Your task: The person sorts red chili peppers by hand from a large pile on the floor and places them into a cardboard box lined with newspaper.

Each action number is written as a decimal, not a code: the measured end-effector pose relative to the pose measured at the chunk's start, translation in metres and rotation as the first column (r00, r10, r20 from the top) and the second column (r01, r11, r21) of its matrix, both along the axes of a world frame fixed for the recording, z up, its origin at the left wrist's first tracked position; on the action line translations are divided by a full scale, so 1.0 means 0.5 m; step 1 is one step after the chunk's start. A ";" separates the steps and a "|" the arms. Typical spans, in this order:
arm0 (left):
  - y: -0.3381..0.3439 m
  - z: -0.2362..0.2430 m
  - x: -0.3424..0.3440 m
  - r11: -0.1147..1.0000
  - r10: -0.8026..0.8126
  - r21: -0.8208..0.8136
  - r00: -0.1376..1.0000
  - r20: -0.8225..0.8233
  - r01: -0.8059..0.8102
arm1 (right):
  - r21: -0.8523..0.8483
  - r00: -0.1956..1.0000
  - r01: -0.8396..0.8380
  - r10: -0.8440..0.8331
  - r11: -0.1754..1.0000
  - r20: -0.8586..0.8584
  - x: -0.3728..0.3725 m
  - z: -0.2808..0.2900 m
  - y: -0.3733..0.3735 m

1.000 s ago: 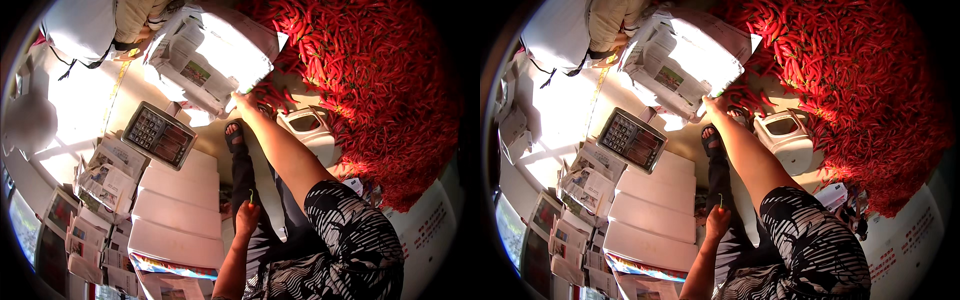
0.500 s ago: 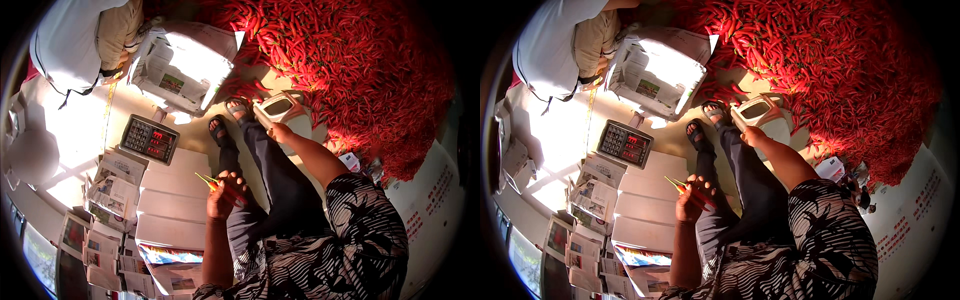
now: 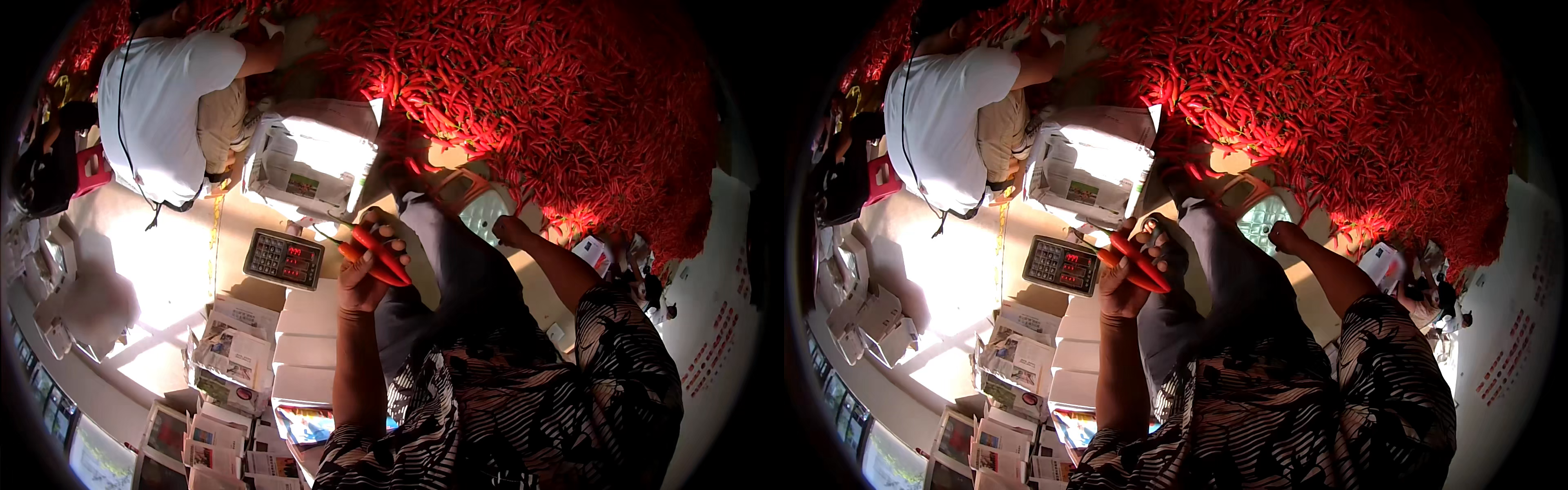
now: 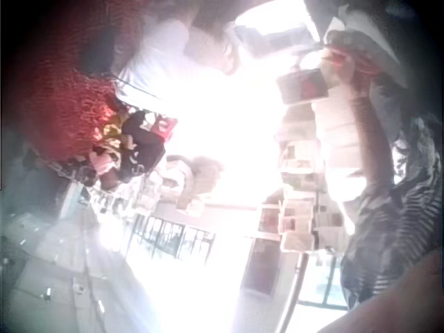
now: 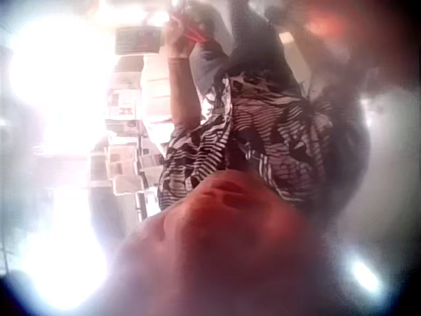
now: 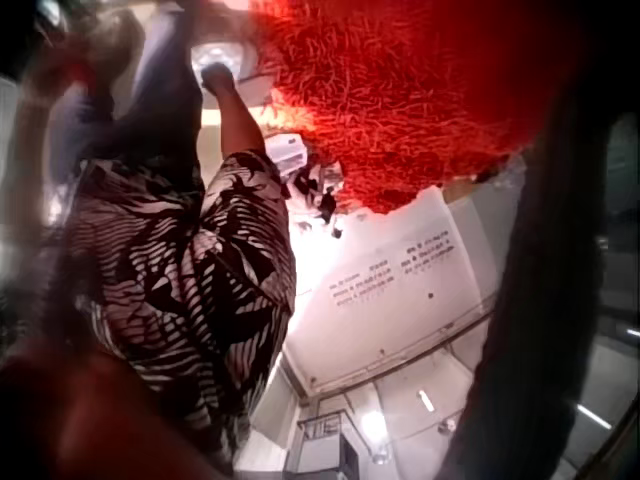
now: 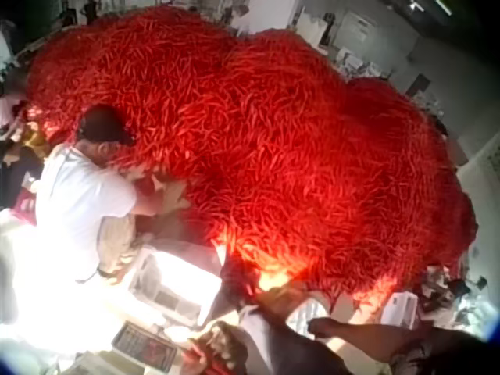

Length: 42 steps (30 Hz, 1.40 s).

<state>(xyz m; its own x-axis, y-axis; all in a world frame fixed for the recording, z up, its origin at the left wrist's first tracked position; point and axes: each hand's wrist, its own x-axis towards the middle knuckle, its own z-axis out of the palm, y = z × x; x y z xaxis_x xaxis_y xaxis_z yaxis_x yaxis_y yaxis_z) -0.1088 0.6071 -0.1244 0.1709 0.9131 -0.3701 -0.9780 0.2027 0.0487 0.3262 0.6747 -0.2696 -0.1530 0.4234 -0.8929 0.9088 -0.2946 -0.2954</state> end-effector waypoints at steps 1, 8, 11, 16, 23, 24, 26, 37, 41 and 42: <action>0.002 -0.003 0.004 1.000 -0.011 -0.030 1.000 -0.019 0.010 | -0.018 0.959 -0.283 0.283 0.959 -0.003 -0.011 0.002 0.011; -0.029 -0.022 0.003 0.944 -0.192 -0.299 0.970 -0.151 0.140 | 0.148 0.918 -0.393 0.395 0.908 0.014 0.002 -0.037 0.055; -0.037 -0.056 0.025 0.919 -0.230 -0.364 0.956 -0.182 0.152 | 0.132 0.811 -0.584 0.584 0.801 0.042 0.053 -0.073 0.098; -0.027 -0.145 0.075 0.853 -0.171 -0.520 0.963 -0.210 0.038 | -0.065 0.797 -0.600 0.603 0.798 0.046 -0.004 -0.110 0.200; 0.082 -0.323 0.226 0.837 -0.089 -0.547 0.988 -0.127 0.006 | -0.055 0.797 -0.590 0.592 0.806 0.118 0.092 -0.307 0.210; 0.090 -0.348 0.232 0.852 -0.079 -0.523 0.992 -0.097 0.017 | -0.055 0.790 -0.603 0.605 0.796 0.101 0.091 -0.333 0.210; 0.115 -0.381 0.244 0.825 -0.090 -0.565 0.990 -0.111 0.012 | -0.066 0.771 -0.628 0.632 0.775 0.078 0.105 -0.366 0.205; 0.146 -0.398 0.180 0.872 0.009 -0.451 0.928 -0.373 -0.189 | -0.012 0.613 -0.790 0.790 0.613 0.010 0.092 -0.557 0.282; 0.122 -0.376 0.191 0.877 0.089 -0.357 0.839 -0.536 -0.321 | 0.062 0.498 -0.865 0.867 0.497 -0.010 0.034 -0.629 0.362; 0.115 -0.370 0.197 0.888 0.114 -0.302 0.803 -0.585 -0.347 | 0.082 0.454 -0.887 0.891 0.454 -0.020 0.012 -0.640 0.389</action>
<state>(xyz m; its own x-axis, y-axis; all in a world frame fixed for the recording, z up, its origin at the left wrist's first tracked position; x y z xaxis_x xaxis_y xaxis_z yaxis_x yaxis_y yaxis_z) -0.0104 0.6646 -0.3093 -0.3591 0.6655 -0.6544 -0.8316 0.0901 0.5480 0.3322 0.8692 -0.5896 -0.5186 0.0733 -0.8519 0.6495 0.6817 -0.3367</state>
